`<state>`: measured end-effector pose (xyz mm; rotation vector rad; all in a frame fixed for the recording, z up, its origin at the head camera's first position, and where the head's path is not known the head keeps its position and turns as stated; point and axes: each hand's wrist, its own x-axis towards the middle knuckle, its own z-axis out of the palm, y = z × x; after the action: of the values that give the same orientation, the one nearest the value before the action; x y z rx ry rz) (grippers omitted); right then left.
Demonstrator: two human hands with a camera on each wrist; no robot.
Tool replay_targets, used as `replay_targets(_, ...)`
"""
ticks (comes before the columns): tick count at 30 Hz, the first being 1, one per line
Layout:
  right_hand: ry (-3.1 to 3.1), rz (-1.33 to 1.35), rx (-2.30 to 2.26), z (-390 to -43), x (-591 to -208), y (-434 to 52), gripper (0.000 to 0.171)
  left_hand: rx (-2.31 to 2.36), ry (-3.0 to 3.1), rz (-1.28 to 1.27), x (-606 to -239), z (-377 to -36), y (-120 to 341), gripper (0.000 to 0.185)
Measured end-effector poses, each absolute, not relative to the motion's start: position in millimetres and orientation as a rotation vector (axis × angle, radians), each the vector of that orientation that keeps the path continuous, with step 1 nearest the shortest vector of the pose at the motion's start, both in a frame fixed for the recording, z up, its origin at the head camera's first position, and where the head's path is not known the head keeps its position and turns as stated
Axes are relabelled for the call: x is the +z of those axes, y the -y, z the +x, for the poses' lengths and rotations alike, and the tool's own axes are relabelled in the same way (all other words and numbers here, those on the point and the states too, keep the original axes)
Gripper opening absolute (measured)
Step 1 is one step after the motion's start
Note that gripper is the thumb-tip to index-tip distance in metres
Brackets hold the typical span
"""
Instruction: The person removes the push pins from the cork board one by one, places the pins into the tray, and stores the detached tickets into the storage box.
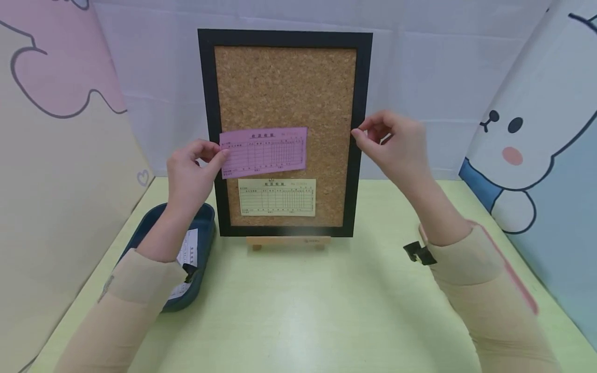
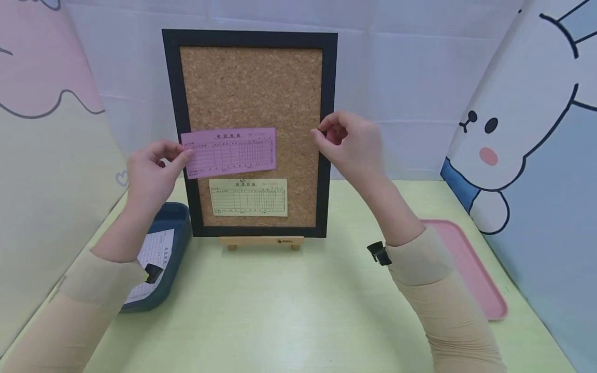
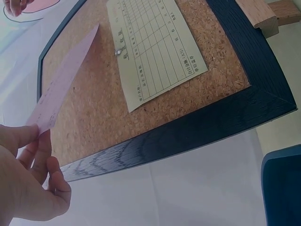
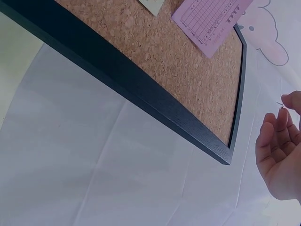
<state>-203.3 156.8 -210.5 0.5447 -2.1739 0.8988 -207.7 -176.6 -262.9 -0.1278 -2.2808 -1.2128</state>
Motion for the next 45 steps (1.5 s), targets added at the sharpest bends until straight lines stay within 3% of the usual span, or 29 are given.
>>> replay_targets(23, 2.229, 0.414, 0.803, -175.6, -204.5, -211.2, 0.022, -1.080, 2.343, -0.069, -241.3, -181.1, 197.0, 0.030)
replay_targets(35, 2.207, 0.398, 0.743, -158.8, -200.3, -243.1, 0.015, -0.965, 2.367, -0.089, -228.8, -166.8, 206.9, 0.029)
replay_targets(45, 2.261, 0.270, 0.671, -145.8, -201.3, -267.7, 0.021, -0.869, 2.400, -0.125, -223.4, -159.4, 221.6, 0.028)
